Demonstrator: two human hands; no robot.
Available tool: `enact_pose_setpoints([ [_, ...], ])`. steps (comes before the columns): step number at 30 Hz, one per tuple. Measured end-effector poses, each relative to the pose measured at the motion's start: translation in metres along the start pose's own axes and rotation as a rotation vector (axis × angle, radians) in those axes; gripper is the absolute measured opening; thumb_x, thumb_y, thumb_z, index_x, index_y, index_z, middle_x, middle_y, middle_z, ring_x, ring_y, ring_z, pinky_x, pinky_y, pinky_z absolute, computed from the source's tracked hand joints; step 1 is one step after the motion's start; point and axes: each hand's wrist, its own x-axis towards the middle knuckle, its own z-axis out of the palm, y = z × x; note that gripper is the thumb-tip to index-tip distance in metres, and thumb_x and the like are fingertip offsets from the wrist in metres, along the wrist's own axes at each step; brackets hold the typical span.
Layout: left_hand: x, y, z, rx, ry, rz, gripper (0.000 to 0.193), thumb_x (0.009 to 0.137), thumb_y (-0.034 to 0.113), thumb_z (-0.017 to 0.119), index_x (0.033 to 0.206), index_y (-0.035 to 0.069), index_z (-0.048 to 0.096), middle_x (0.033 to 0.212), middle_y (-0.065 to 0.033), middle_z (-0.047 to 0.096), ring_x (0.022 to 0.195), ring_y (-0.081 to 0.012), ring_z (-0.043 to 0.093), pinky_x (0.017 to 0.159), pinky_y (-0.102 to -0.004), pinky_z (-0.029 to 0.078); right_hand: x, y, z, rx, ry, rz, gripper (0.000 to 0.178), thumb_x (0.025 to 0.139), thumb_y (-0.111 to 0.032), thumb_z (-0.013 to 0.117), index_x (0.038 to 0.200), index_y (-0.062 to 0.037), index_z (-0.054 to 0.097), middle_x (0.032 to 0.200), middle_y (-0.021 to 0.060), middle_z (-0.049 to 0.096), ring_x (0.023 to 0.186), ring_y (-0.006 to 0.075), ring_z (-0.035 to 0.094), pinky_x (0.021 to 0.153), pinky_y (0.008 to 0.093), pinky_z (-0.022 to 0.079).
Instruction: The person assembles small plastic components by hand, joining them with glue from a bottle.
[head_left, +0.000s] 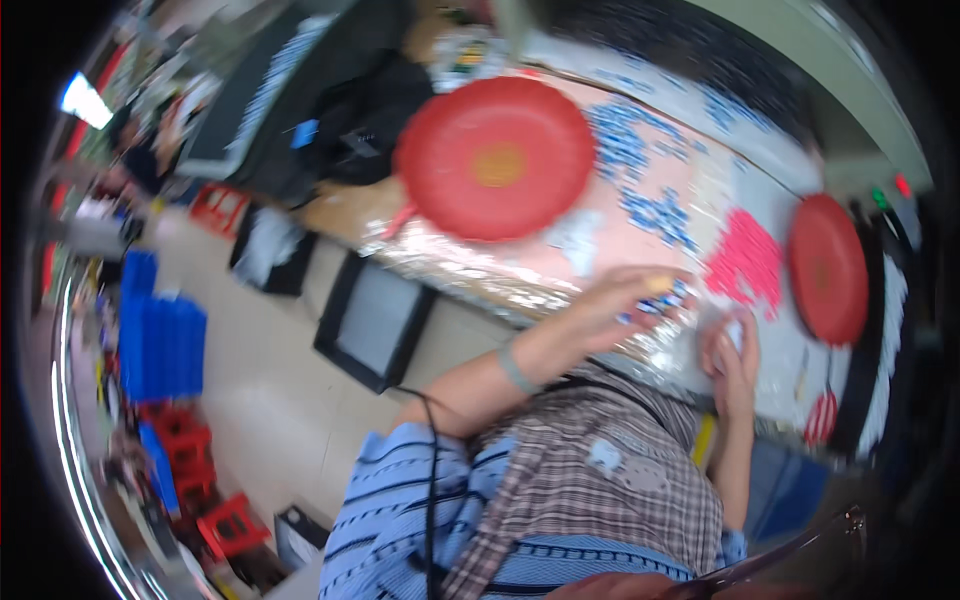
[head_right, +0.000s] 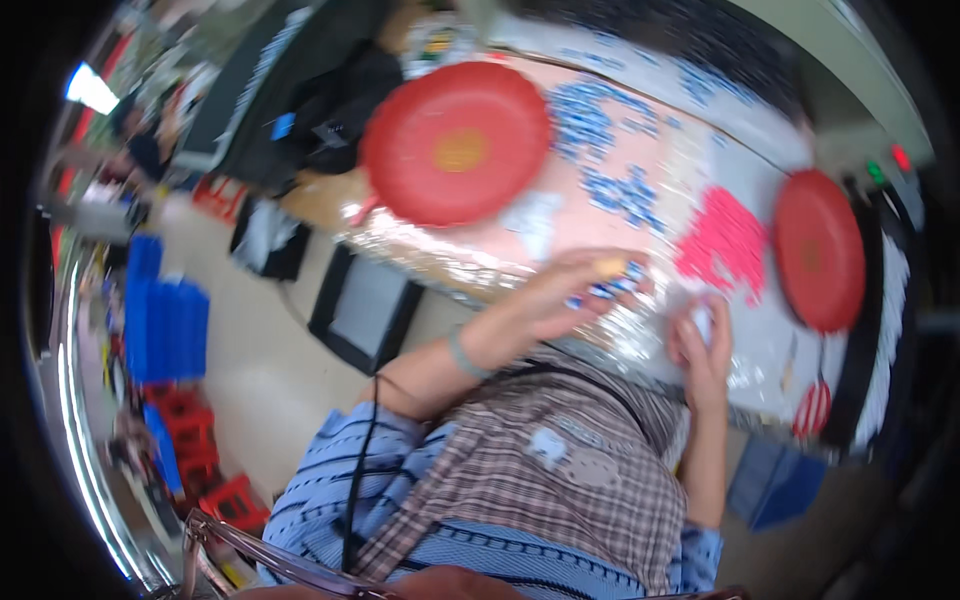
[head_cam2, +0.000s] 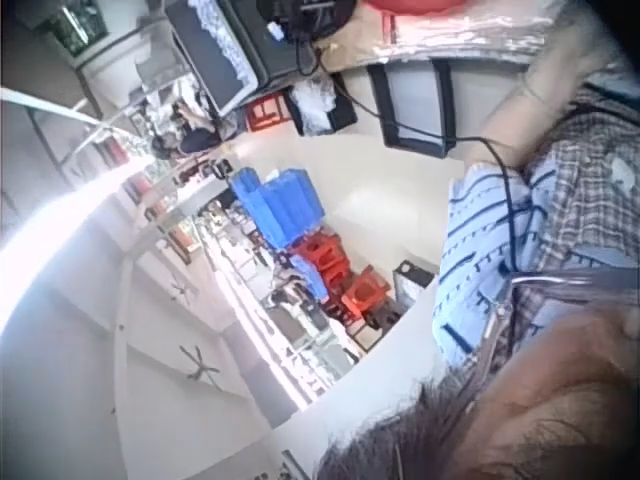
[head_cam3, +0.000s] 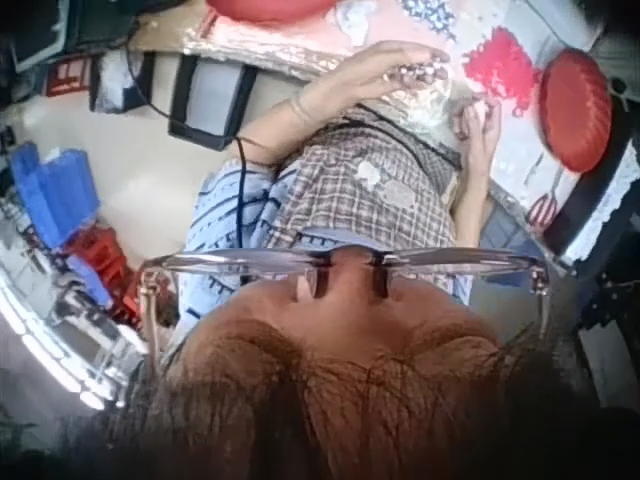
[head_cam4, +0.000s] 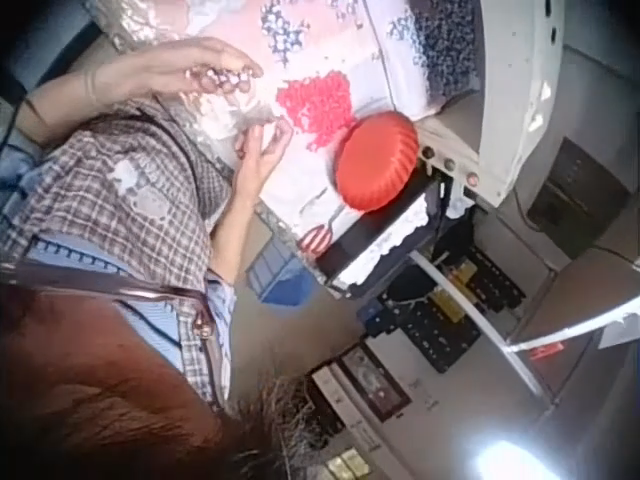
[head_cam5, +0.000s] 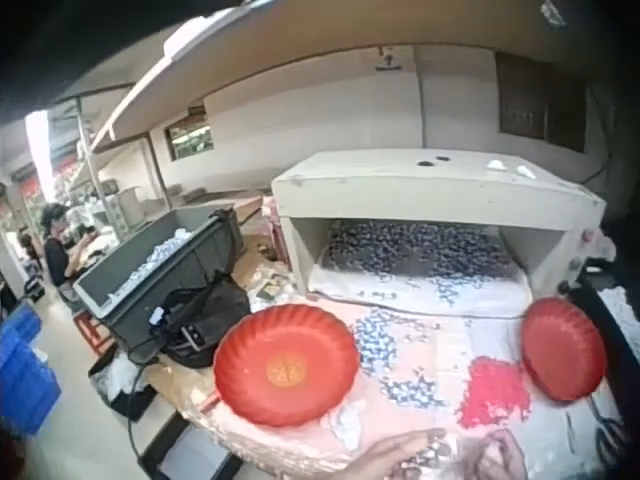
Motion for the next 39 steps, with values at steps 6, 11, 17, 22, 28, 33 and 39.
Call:
enact_pose_setpoints([
  [6,-0.004,0.001,0.000,-0.108,-0.082,-0.077,0.039,0.100,0.026,0.054,0.126,-0.003,0.053,0.097,-0.0103,0.061,0.079,-0.0109,0.056,0.050,-0.0140,0.037,-0.001,-0.015,-0.004,-0.047,-0.067,-0.061,0.030,0.093,-0.027,0.055,0.113,-0.0075,0.046,0.094,0.0055,0.056,0.065,0.0107,0.052,0.049,0.0226,0.035],
  [11,-0.002,-0.002,0.013,-0.101,-0.001,-0.104,0.036,0.096,0.016,0.055,0.127,-0.002,0.053,0.104,-0.0149,0.063,0.077,-0.0124,0.057,0.051,-0.0170,0.042,0.000,-0.012,-0.017,-0.058,-0.060,-0.234,0.028,0.094,-0.017,0.059,0.114,0.0033,0.058,0.113,0.0105,0.051,0.072,0.0136,0.058,0.051,0.0216,0.042],
  [17,-0.007,-0.007,0.020,0.083,0.057,-0.097,0.035,0.094,0.012,0.058,0.126,-0.003,0.055,0.101,-0.0152,0.066,0.075,-0.0109,0.057,0.052,-0.0168,0.041,-0.009,-0.030,-0.014,-0.038,0.011,-0.123,0.022,0.088,-0.011,0.068,0.104,0.0016,0.059,0.104,0.0099,0.056,0.070,0.0109,0.057,0.050,0.0206,0.042],
  [22,-0.007,-0.016,0.018,0.181,0.028,-0.055,0.032,0.096,0.011,0.057,0.126,-0.002,0.057,0.097,-0.0129,0.067,0.068,-0.0075,0.054,0.052,-0.0162,0.039,-0.010,-0.037,-0.008,-0.060,0.064,-0.210,0.025,0.082,-0.006,0.074,0.100,-0.0013,0.058,0.095,0.0072,0.059,0.070,0.0091,0.057,0.054,0.0203,0.044],
  [28,-0.009,-0.020,0.012,0.266,0.004,-0.036,0.030,0.098,0.012,0.055,0.126,-0.001,0.059,0.096,-0.0116,0.068,0.061,-0.0042,0.044,0.053,-0.0157,0.036,-0.013,-0.038,-0.008,-0.079,0.099,-0.264,0.035,0.079,-0.003,0.077,0.108,-0.0021,0.056,0.096,0.0063,0.062,0.081,0.0098,0.060,0.068,0.0219,0.050],
  [33,-0.011,-0.021,0.019,0.282,0.008,-0.017,0.028,0.098,0.011,0.055,0.123,-0.001,0.061,0.094,-0.0118,0.068,0.058,-0.0036,0.040,0.054,-0.0152,0.035,-0.017,-0.038,-0.003,-0.119,0.172,-0.283,0.045,0.079,-0.003,0.078,0.117,-0.0021,0.054,0.099,0.0081,0.064,0.076,0.0091,0.058,0.062,0.0210,0.049],
  [39,-0.014,-0.024,0.026,0.557,0.103,0.073,0.026,0.097,0.008,0.057,0.121,0.002,0.063,0.097,-0.0123,0.069,0.059,-0.0023,0.042,0.052,-0.0154,0.035,-0.026,-0.047,-0.006,-0.425,0.157,-0.474,0.048,0.089,-0.013,0.069,0.131,0.0010,0.050,0.096,0.0102,0.064,0.074,0.0091,0.058,0.062,0.0201,0.049],
])
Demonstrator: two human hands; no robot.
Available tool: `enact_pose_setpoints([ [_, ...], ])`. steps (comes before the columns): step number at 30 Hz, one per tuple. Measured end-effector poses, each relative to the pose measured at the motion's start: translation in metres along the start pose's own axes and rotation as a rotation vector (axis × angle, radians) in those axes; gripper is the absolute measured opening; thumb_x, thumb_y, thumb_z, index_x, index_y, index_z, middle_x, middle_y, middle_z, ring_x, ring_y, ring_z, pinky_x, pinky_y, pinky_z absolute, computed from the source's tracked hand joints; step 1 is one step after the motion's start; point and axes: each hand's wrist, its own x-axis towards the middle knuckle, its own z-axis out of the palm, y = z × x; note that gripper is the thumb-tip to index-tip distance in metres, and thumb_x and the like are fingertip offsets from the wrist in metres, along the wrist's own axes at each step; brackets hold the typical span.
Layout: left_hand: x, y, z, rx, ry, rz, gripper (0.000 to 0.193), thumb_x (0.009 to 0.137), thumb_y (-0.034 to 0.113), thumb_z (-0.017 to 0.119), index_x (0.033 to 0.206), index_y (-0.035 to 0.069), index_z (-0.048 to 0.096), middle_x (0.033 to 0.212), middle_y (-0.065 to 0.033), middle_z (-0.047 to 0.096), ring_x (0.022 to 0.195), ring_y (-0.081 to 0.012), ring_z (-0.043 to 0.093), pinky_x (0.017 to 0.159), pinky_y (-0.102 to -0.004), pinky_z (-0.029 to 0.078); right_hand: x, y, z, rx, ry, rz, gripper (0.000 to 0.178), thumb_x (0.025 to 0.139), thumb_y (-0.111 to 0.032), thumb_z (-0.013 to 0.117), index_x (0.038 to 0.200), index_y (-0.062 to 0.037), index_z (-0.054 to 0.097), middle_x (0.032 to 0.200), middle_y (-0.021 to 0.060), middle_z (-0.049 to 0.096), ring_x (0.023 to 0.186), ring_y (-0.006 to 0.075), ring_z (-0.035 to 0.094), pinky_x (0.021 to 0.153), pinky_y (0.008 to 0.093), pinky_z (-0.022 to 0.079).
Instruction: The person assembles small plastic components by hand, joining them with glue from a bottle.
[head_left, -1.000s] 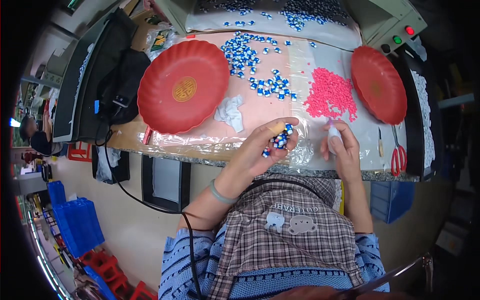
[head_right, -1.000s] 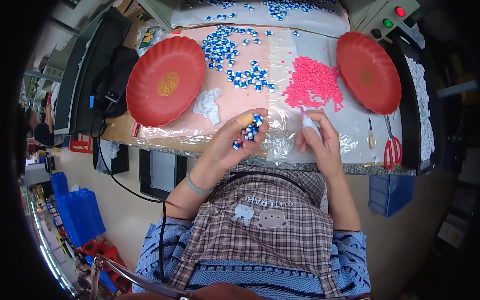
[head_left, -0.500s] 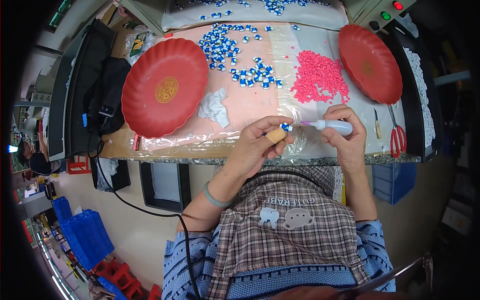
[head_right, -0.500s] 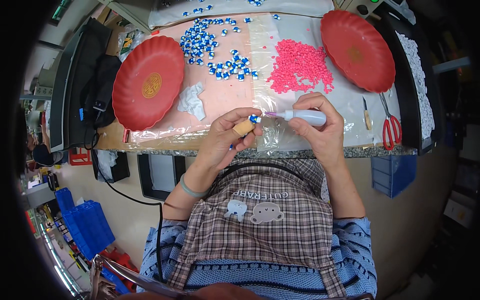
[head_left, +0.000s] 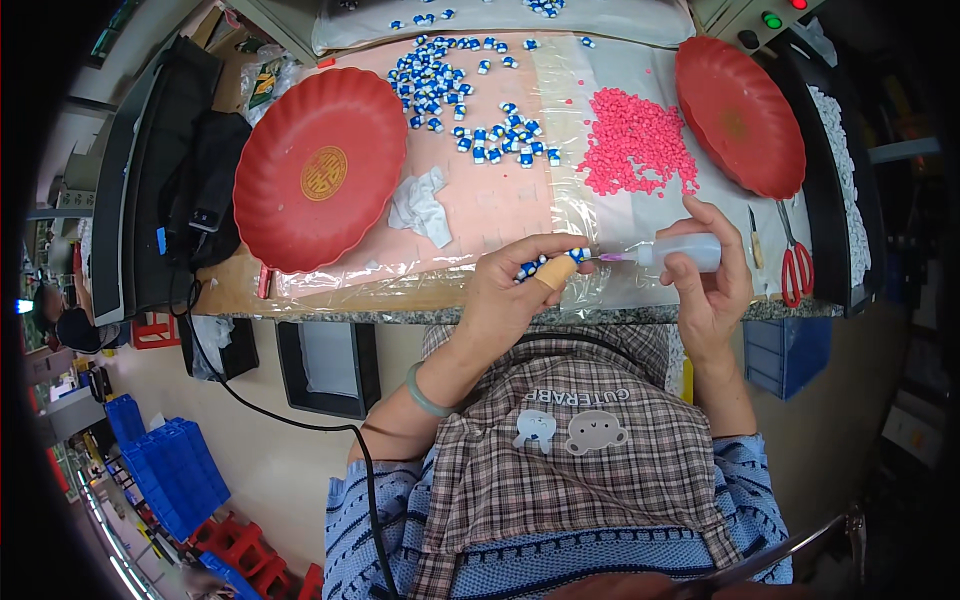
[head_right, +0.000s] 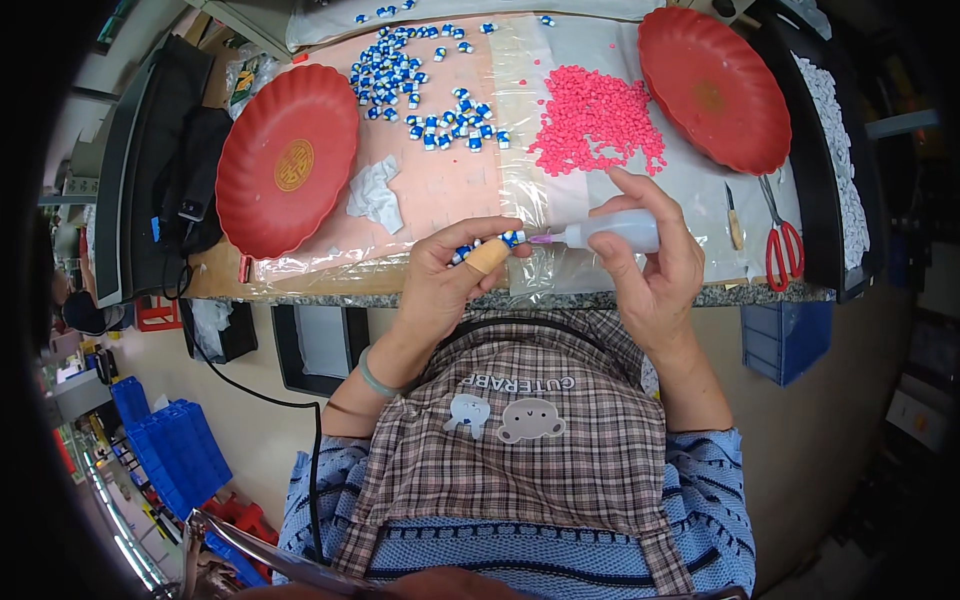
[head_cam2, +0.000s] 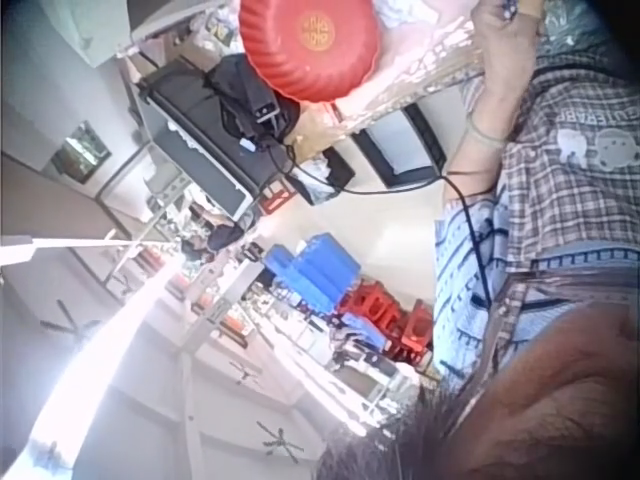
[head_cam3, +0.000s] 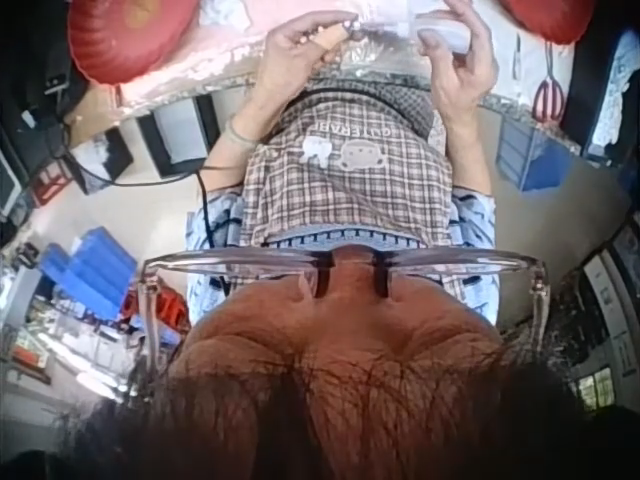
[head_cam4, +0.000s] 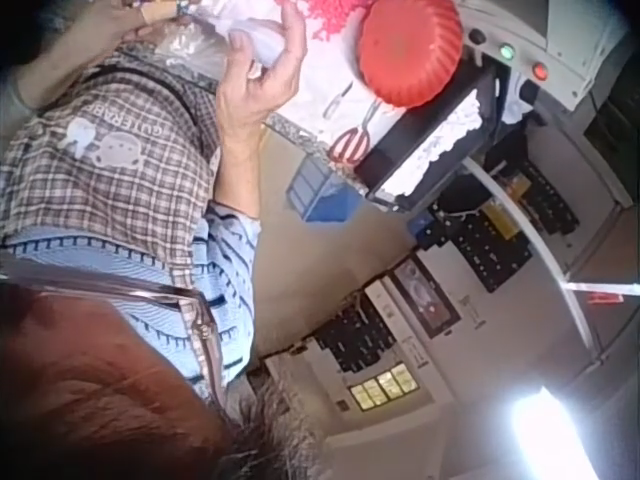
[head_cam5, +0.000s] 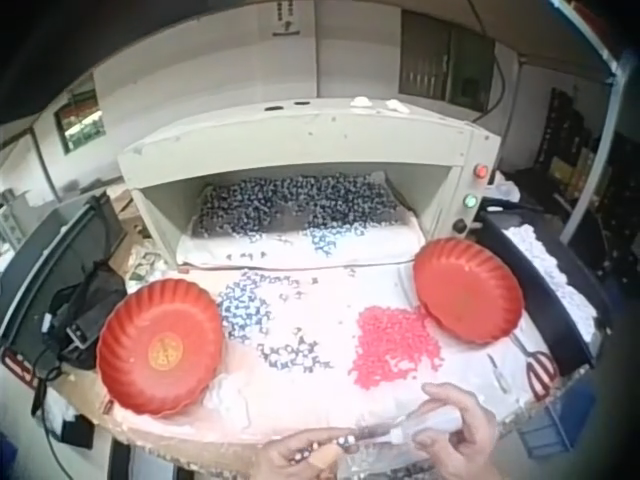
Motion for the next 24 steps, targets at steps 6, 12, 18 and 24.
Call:
enact_pose_setpoints([
  [6,-0.0016,0.0019,0.0049,0.136,0.048,0.015,0.023,0.094,0.005,0.059,0.116,0.003,0.065,0.093,-0.0071,0.071,0.060,-0.0015,0.045,0.052,-0.0146,0.037,-0.0048,0.0010,0.0006,-0.243,-0.002,-0.202,0.048,0.097,-0.024,0.059,0.134,0.0035,0.048,0.095,0.0136,0.065,0.069,0.0112,0.060,0.059,0.0222,0.049],
  [12,-0.0014,0.0013,0.0058,0.150,0.065,0.009,0.022,0.094,0.005,0.061,0.115,0.004,0.066,0.092,-0.0057,0.071,0.060,-0.0012,0.045,0.051,-0.0144,0.037,-0.0042,-0.0008,0.0009,-0.330,-0.003,-0.314,0.046,0.097,-0.024,0.058,0.133,0.0045,0.048,0.093,0.0159,0.065,0.067,0.0132,0.062,0.056,0.0230,0.050],
  [18,-0.0013,0.0005,0.0057,0.189,0.068,0.014,0.022,0.094,0.006,0.061,0.115,0.005,0.066,0.092,-0.0053,0.072,0.060,-0.0011,0.046,0.051,-0.0146,0.038,-0.0026,-0.0025,0.0014,-0.369,-0.014,-0.357,0.045,0.096,-0.021,0.061,0.131,0.0045,0.050,0.091,0.0163,0.066,0.067,0.0141,0.062,0.056,0.0238,0.050],
  [24,-0.0010,-0.0006,0.0047,0.194,0.063,0.026,0.023,0.094,0.007,0.061,0.117,0.005,0.066,0.092,-0.0055,0.072,0.060,-0.0009,0.046,0.051,-0.0145,0.038,-0.0011,-0.0046,0.0027,-0.389,-0.023,-0.378,0.043,0.095,-0.020,0.062,0.129,0.0042,0.052,0.091,0.0160,0.066,0.067,0.0144,0.062,0.056,0.0243,0.050],
])
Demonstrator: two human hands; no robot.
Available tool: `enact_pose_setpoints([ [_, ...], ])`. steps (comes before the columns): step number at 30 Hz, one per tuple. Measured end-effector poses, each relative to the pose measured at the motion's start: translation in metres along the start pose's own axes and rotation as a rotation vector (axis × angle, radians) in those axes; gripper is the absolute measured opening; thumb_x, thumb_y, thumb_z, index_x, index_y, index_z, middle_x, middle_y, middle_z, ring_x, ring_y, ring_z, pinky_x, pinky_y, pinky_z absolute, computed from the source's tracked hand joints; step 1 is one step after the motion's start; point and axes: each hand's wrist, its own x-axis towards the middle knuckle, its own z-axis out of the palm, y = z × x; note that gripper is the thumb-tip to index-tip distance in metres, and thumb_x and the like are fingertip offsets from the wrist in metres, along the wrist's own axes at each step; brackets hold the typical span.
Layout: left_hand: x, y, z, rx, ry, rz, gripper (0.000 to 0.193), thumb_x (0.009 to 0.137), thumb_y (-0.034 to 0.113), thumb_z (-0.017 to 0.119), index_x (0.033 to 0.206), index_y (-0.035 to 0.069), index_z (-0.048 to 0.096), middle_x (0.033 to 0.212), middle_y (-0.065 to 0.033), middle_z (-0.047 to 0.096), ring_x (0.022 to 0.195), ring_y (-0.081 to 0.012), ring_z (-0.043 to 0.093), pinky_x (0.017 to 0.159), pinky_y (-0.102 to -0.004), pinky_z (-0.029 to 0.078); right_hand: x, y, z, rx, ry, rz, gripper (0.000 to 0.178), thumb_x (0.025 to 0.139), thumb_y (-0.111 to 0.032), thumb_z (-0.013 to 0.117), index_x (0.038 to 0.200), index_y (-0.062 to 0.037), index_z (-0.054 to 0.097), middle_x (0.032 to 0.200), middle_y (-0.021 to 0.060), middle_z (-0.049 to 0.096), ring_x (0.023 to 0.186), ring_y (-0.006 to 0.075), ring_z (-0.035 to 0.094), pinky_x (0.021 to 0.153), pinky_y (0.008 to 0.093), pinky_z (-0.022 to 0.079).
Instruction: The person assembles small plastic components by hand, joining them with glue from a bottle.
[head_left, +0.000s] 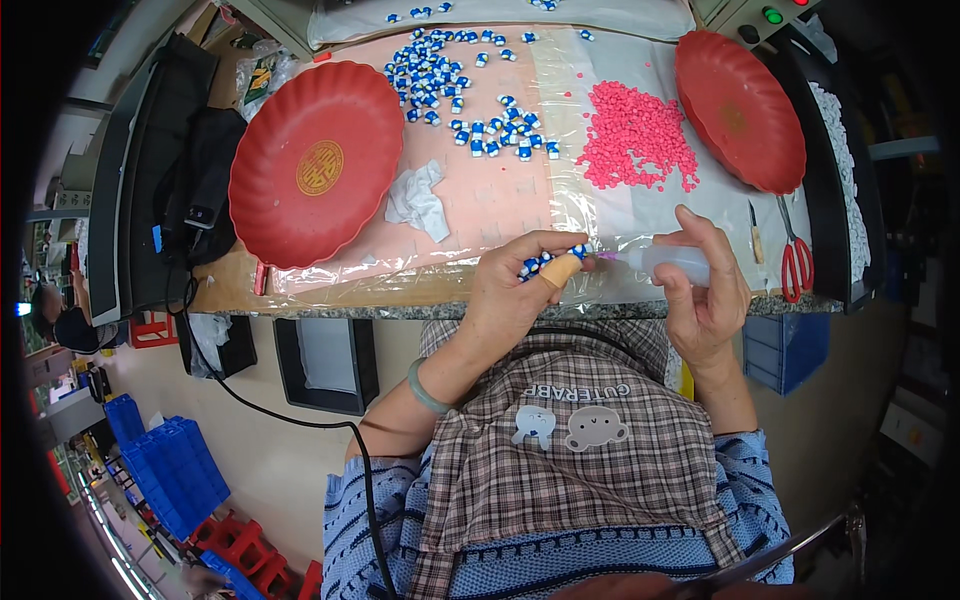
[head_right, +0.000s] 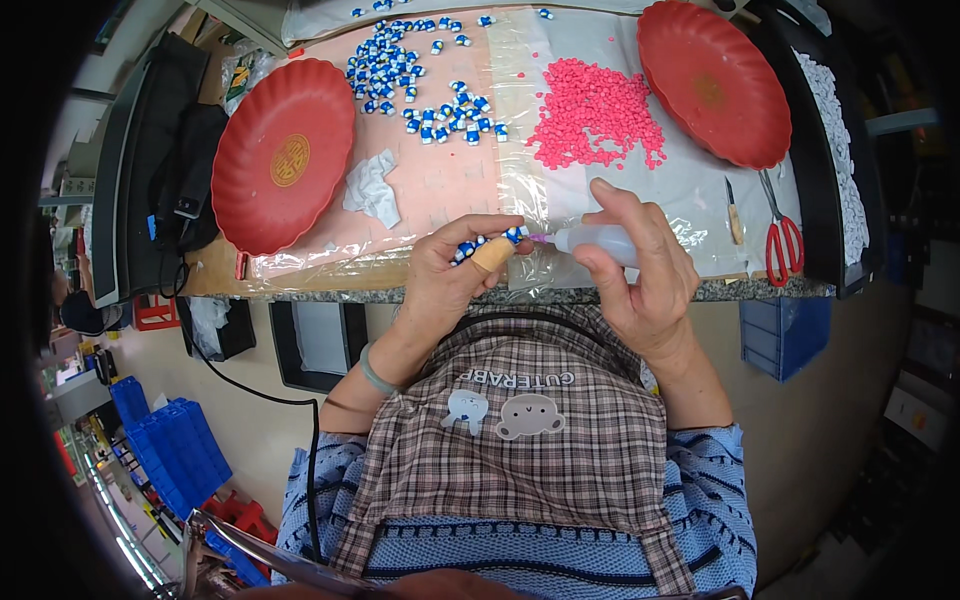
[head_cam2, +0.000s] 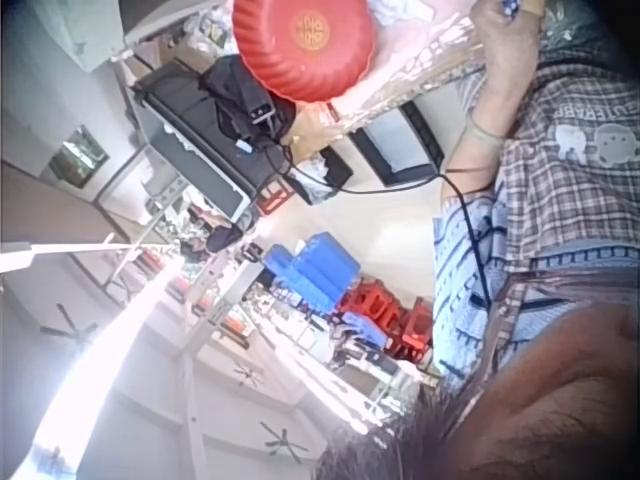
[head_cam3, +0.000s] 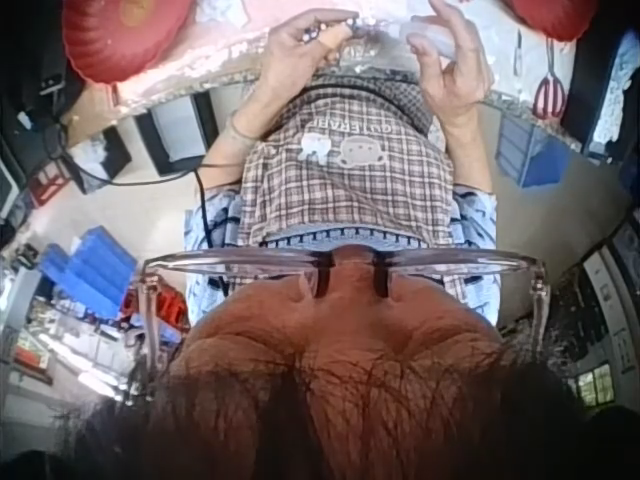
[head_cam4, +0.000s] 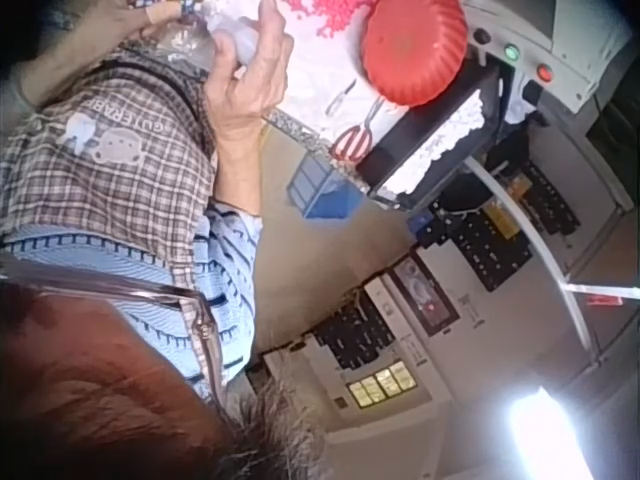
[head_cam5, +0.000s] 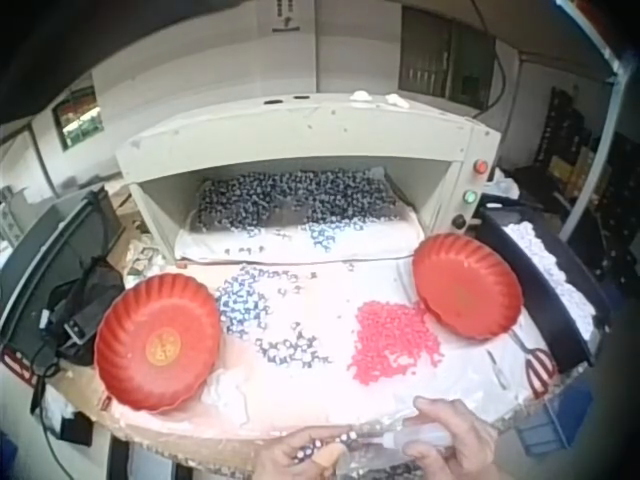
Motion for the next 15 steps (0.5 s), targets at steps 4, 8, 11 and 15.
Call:
enact_pose_setpoints([
  [4,0.0002,-0.0003,-0.0005,-0.003,-0.008,-0.002,0.024,0.094,0.007,0.061,0.117,0.006,0.066,0.092,-0.0053,0.072,0.060,-0.0007,0.047,0.051,-0.0146,0.038,-0.0005,-0.0030,0.0002,0.033,-0.006,0.051,0.047,0.084,-0.011,0.073,0.124,0.0055,0.055,0.100,0.0180,0.067,0.074,0.0241,0.066,0.062,0.0324,0.053],
  [8,-0.0003,-0.0015,-0.0009,0.003,0.000,-0.012,0.024,0.094,0.007,0.061,0.117,0.006,0.066,0.091,-0.0050,0.072,0.061,-0.0004,0.047,0.051,-0.0146,0.039,0.0001,-0.0028,0.0023,0.028,-0.017,0.035,0.048,0.083,-0.010,0.074,0.124,0.0050,0.054,0.099,0.0181,0.067,0.074,0.0244,0.066,0.063,0.0325,0.054],
  [11,-0.0004,-0.0011,-0.0007,0.002,-0.004,-0.015,0.024,0.094,0.007,0.061,0.117,0.006,0.066,0.091,-0.0047,0.072,0.061,-0.0004,0.047,0.052,-0.0147,0.039,0.0006,-0.0026,0.0023,0.018,-0.028,0.017,0.048,0.082,-0.009,0.074,0.124,0.0048,0.054,0.098,0.0179,0.067,0.074,0.0248,0.067,0.062,0.0326,0.054],
  [15,0.0007,-0.0048,-0.0009,-0.009,-0.009,-0.008,0.024,0.094,0.007,0.061,0.117,0.005,0.066,0.091,-0.0043,0.072,0.061,-0.0003,0.048,0.052,-0.0147,0.039,0.0029,-0.0025,0.0040,-0.002,-0.018,-0.034,0.048,0.082,-0.009,0.074,0.124,0.0046,0.055,0.097,0.0181,0.067,0.074,0.0250,0.067,0.061,0.0326,0.054],
])
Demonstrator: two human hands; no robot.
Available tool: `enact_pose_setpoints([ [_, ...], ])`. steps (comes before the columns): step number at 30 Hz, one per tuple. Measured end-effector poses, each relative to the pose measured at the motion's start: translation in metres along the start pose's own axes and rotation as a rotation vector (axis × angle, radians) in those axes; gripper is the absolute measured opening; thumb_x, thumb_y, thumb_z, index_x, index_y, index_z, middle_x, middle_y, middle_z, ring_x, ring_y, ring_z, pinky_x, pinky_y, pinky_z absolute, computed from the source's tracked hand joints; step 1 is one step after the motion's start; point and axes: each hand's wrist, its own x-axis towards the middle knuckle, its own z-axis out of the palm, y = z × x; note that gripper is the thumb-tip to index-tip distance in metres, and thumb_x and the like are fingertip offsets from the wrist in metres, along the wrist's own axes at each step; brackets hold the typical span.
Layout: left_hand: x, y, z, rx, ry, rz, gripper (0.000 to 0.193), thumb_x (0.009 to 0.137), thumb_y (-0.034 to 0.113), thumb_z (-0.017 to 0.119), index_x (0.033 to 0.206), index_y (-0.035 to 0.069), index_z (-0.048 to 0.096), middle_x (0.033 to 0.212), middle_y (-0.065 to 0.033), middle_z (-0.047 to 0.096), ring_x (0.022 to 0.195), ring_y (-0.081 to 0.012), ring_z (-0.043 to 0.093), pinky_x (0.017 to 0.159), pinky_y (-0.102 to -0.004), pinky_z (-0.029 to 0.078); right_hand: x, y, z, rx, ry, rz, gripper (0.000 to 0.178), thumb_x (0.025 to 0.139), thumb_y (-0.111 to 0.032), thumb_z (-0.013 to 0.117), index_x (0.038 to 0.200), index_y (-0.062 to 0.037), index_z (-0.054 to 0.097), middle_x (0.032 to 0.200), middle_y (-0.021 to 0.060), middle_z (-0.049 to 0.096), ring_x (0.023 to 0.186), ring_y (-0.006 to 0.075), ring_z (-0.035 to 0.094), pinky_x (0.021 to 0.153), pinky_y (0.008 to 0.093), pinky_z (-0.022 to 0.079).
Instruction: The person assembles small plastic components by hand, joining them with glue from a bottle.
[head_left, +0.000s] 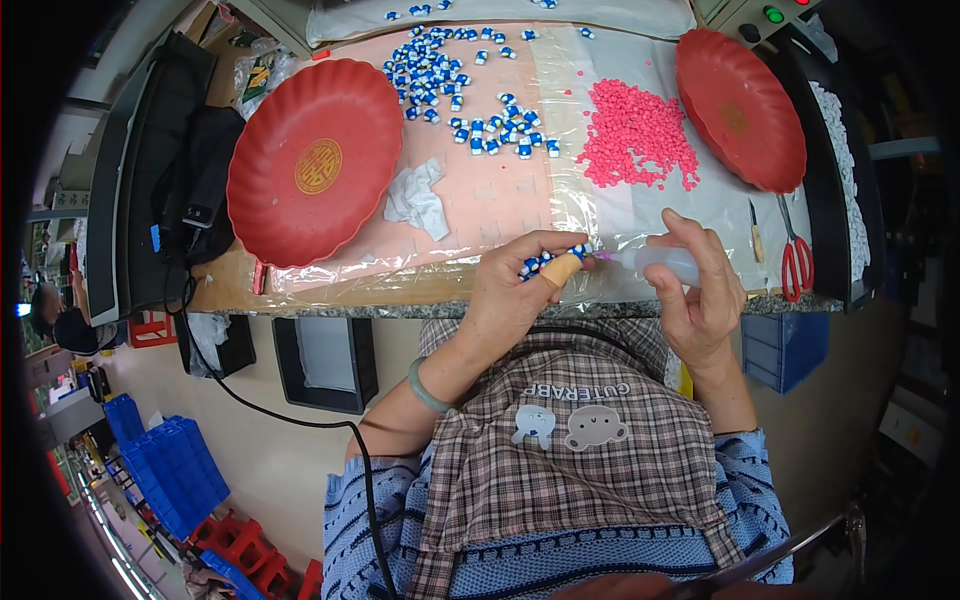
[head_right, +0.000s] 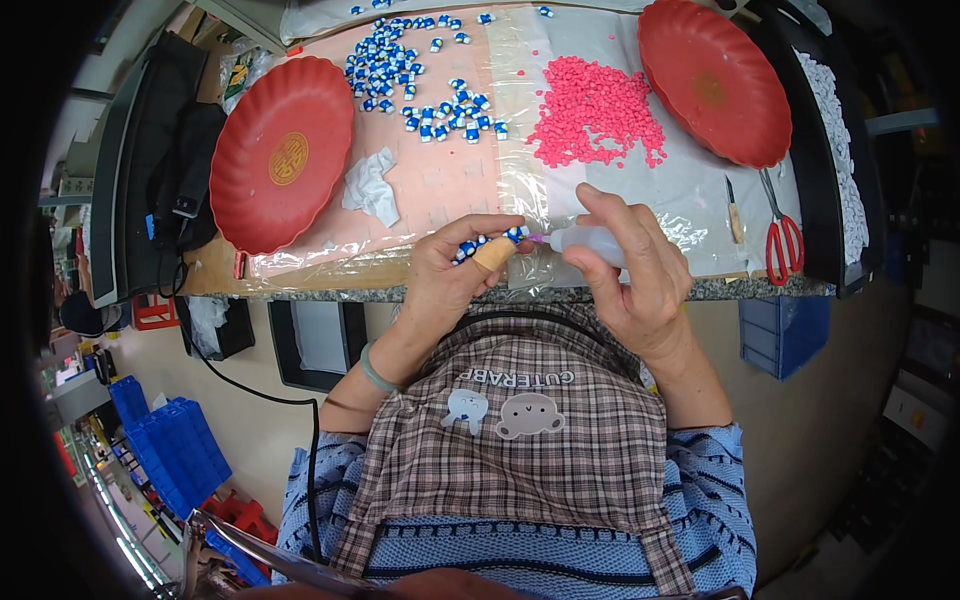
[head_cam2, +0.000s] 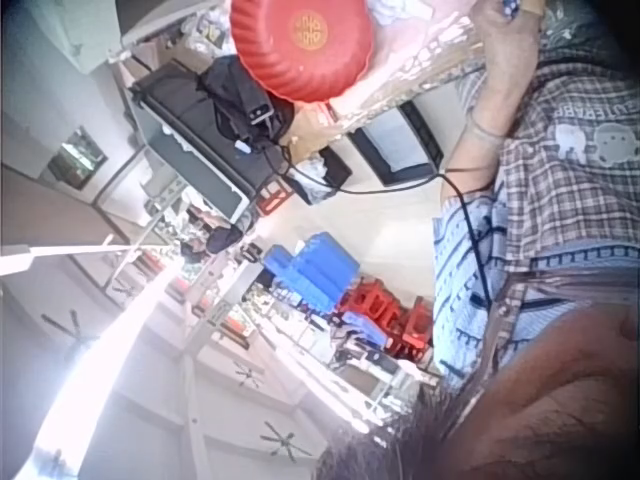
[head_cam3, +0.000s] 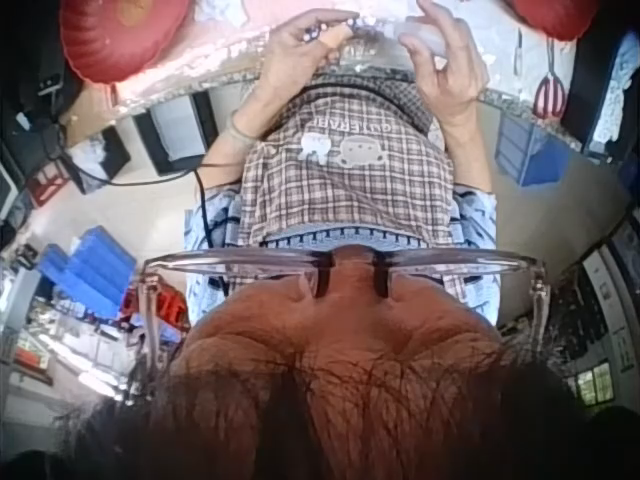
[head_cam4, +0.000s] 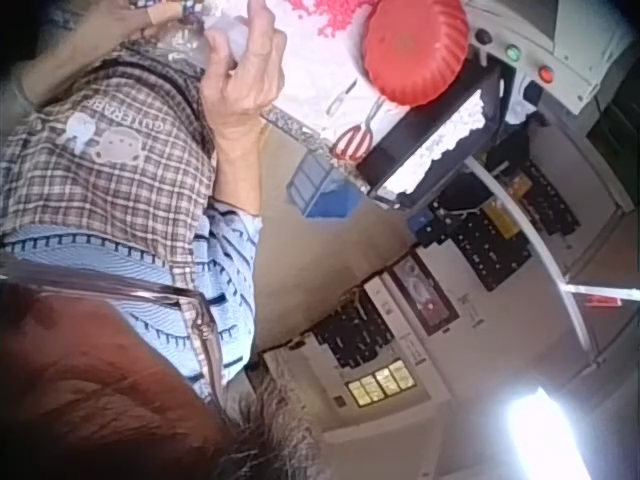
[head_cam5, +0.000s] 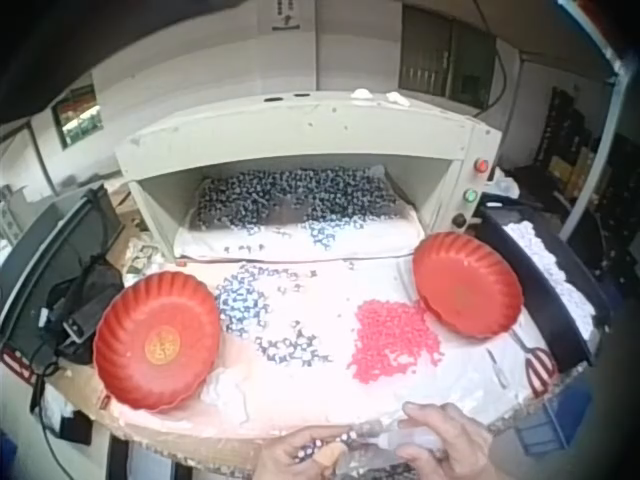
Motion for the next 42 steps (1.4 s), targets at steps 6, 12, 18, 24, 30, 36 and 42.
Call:
enact_pose_setpoints([
  [6,0.001,0.000,0.000,-0.003,0.003,-0.025,0.024,0.094,0.005,0.061,0.117,0.004,0.065,0.093,-0.0058,0.072,0.061,-0.0006,0.048,0.051,-0.0147,0.039,-0.001,0.003,0.000,-0.005,-0.001,0.001,0.043,0.089,-0.012,0.069,0.125,0.0047,0.055,0.090,0.0165,0.066,0.076,0.0196,0.064,0.065,0.0277,0.052],
  [12,0.004,-0.002,-0.003,-0.130,-0.004,-0.071,0.024,0.094,0.005,0.060,0.118,0.003,0.065,0.095,-0.0100,0.071,0.060,-0.0018,0.048,0.050,-0.0146,0.037,-0.010,0.018,-0.007,0.370,0.121,0.413,0.038,0.089,-0.009,0.068,0.122,0.0014,0.055,0.095,0.0125,0.064,0.069,0.0141,0.060,0.057,0.0237,0.048],
  [18,0.004,-0.007,-0.006,-0.116,0.019,-0.079,0.024,0.094,0.005,0.058,0.117,0.002,0.065,0.096,-0.0110,0.071,0.060,-0.0014,0.047,0.050,-0.0148,0.037,-0.005,0.052,-0.006,0.764,0.220,0.735,0.026,0.083,0.002,0.068,0.106,-0.0016,0.054,0.089,0.0057,0.058,0.068,0.0128,0.059,0.056,0.0230,0.046],
  [24,0.005,-0.006,-0.005,-0.122,0.018,-0.101,0.025,0.094,0.005,0.059,0.117,0.002,0.065,0.096,-0.0116,0.071,0.059,-0.0015,0.046,0.049,-0.0146,0.037,-0.016,0.086,-0.001,0.482,0.098,0.850,0.024,0.084,-0.001,0.069,0.105,-0.0033,0.057,0.084,0.0010,0.059,0.075,0.0106,0.058,0.066,0.0265,0.048],
  [30,0.006,-0.008,-0.005,-0.137,0.005,-0.081,0.025,0.093,0.005,0.059,0.117,0.002,0.065,0.097,-0.0119,0.071,0.058,-0.0015,0.046,0.049,-0.0144,0.037,-0.002,0.097,0.004,-0.208,0.021,0.399,0.013,0.082,-0.002,0.069,0.092,0.0007,0.062,0.080,0.0074,0.059,0.071,0.0191,0.058,0.065,0.0296,0.045],
  [36,0.006,-0.007,-0.005,-0.133,-0.005,-0.087,0.025,0.093,0.005,0.059,0.118,0.002,0.065,0.096,-0.0108,0.072,0.058,-0.0008,0.046,0.050,-0.0142,0.037,0.002,0.095,0.004,-0.175,-0.055,0.383,0.013,0.079,-0.001,0.070,0.091,0.0026,0.066,0.081,0.0106,0.058,0.073,0.0227,0.060,0.067,0.0312,0.046],
  [42,0.006,-0.006,-0.006,-0.109,-0.012,-0.095,0.026,0.094,0.005,0.058,0.118,0.003,0.065,0.097,-0.0093,0.072,0.058,-0.0007,0.047,0.050,-0.0143,0.038,0.008,0.098,0.001,-0.217,-0.134,0.334,0.015,0.078,-0.001,0.069,0.093,0.0030,0.066,0.085,0.0127,0.061,0.077,0.0277,0.063,0.071,0.0343,0.048],
])
